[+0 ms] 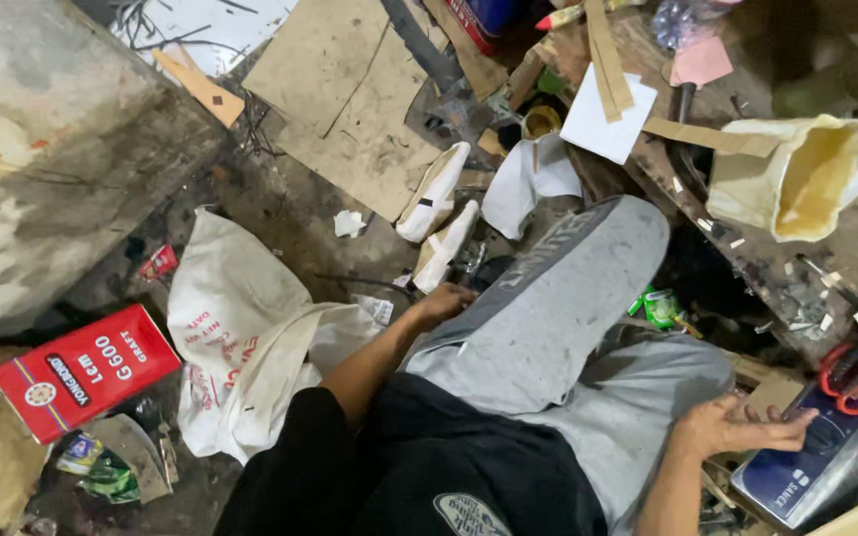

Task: The person cuts a strip of stiff board with scissors, then fits the strip inside a shoe upper held between their legs, pressing and smoothing it along the sole edge with their fingers and repositioning it to match the shoe shape.

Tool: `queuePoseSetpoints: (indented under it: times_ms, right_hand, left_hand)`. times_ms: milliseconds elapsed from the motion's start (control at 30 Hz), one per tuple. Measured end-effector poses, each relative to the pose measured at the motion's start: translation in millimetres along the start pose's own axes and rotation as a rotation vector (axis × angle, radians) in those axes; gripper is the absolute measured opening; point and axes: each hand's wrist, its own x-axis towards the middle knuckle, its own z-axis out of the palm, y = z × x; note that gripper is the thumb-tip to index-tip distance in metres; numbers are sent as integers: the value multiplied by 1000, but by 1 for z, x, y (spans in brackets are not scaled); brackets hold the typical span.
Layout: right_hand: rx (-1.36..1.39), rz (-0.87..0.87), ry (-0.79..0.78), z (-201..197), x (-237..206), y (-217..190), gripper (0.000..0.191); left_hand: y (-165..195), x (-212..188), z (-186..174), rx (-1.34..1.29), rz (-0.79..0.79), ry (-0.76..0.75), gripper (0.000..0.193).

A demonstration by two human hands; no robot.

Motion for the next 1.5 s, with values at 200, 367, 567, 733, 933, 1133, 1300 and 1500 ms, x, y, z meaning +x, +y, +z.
queuePoseSetpoints:
  times_ms: [200, 367, 567, 733, 933, 1133, 1300, 1500]
  right_hand:
    - [-39, 106, 39, 27, 0, 1, 84]
    - [-47, 33, 52, 42, 1, -11, 78]
    - [-22, 55, -24, 51, 3, -35, 83]
    - [279, 532, 130, 66, 14, -55, 72]
    - [-81, 45, -54, 65, 13, -60, 88]
    - [5, 21, -22, 68, 14, -66, 92]
    - [22, -31, -21, 64, 17, -74, 82]
    - [111, 28, 49, 62, 23, -79, 75]
  left_hand:
    - [-40, 29, -48, 200, -238, 622, 40]
    - [-58, 51, -75, 498, -258, 615, 65]
    - [-51, 83, -80, 0, -352, 910, 57]
    - [-30, 104, -100, -240, -47, 1229, 57]
    - [0, 133, -147, -433, 253, 994, 95]
    - [31, 136, -137, 95, 84, 1044, 85]
    - [46, 122, -115, -109, 174, 1006, 74]
    - [55, 37, -108, -576, 219, 731, 63]
